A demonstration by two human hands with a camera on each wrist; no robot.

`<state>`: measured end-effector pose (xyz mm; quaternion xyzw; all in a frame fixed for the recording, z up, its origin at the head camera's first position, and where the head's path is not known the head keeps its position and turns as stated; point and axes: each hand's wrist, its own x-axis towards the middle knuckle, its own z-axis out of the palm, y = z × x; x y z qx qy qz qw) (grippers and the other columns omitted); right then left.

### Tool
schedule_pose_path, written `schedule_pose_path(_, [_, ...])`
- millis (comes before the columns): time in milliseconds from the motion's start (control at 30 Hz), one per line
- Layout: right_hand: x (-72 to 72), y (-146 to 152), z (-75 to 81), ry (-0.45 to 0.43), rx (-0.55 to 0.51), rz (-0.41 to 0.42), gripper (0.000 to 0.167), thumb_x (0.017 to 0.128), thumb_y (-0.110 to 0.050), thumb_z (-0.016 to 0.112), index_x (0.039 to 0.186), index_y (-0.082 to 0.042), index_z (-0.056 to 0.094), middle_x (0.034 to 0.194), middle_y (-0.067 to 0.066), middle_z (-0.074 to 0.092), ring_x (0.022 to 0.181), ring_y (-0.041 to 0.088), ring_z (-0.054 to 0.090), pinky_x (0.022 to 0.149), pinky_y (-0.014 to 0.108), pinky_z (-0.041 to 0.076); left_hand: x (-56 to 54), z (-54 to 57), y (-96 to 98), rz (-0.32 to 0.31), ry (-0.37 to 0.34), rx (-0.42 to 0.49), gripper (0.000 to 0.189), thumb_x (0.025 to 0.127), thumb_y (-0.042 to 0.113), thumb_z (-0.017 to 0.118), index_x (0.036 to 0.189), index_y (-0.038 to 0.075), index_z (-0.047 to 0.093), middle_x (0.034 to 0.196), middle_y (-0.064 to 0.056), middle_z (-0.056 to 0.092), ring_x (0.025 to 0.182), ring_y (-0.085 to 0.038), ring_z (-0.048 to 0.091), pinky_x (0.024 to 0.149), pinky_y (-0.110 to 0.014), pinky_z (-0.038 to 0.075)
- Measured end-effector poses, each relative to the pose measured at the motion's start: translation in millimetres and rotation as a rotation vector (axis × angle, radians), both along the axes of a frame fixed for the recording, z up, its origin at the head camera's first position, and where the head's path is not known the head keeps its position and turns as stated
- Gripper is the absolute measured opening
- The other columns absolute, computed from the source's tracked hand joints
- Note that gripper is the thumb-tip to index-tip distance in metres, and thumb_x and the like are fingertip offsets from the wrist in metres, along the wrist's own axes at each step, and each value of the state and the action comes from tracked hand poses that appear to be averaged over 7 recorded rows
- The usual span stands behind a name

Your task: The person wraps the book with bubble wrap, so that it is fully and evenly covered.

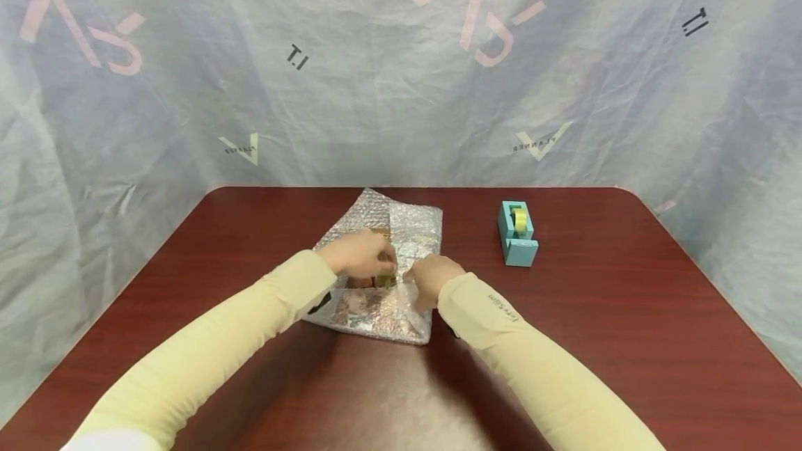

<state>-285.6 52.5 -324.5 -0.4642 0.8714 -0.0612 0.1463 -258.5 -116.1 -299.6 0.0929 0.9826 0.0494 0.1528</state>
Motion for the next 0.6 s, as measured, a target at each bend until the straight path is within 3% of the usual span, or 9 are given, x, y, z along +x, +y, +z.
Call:
schedule_pose_path(67, [0.9, -2, 0.3, 0.009, 0.008, 0.000, 0.048, 0.082, -0.015, 0.084, 0.128, -0.009, 0.072, 0.103, 0.009, 0.075, 0.097, 0.027, 0.068, 0.086, 0.037, 0.056, -11.4, 3.7, -6.5, 0.047, 0.040, -0.004, 0.024, 0.103, 0.027, 0.060, 0.115, 0.015, 0.077, 0.119, -0.003, 0.073, 0.112, -0.023, 0.066, 0.098, -0.042, 0.051])
schedule_pose_path(300, [2.9, -7, 0.9, 0.033, 0.013, -0.014, 0.051, 0.078, -0.013, 0.085, 0.127, -0.011, 0.073, 0.105, 0.013, 0.074, 0.100, 0.030, 0.066, 0.086, 0.037, 0.055, -39.8, 5.7, -29.8, 0.329, 0.156, 0.016, 0.031, 0.102, 0.023, 0.056, 0.129, 0.019, 0.071, 0.131, -0.005, 0.067, 0.110, -0.027, 0.065, 0.089, -0.046, 0.054])
schedule_pose_path(467, [3.5, -6, 0.8, 0.046, 0.013, -0.025, 0.050, 0.076, -0.012, 0.086, 0.124, -0.011, 0.075, 0.106, 0.013, 0.074, 0.100, 0.031, 0.067, 0.088, 0.038, 0.055, -53.8, -5.5, -38.8, 0.454, 0.183, 0.035, 0.044, 0.103, 0.022, 0.056, 0.147, 0.016, 0.057, 0.143, -0.009, 0.059, 0.115, -0.030, 0.064, 0.090, -0.047, 0.054])
schedule_pose_path(600, [4.2, -5, 1.1, 0.046, 0.020, -0.035, 0.049, 0.075, -0.011, 0.087, 0.123, -0.011, 0.075, 0.106, 0.012, 0.074, 0.102, 0.031, 0.066, 0.089, 0.038, 0.055, -64.8, -18.2, -45.3, 0.526, 0.160, 0.047, 0.061, 0.104, 0.029, 0.057, 0.158, 0.009, 0.036, 0.153, -0.017, 0.047, 0.131, -0.034, 0.054, 0.102, -0.049, 0.049])
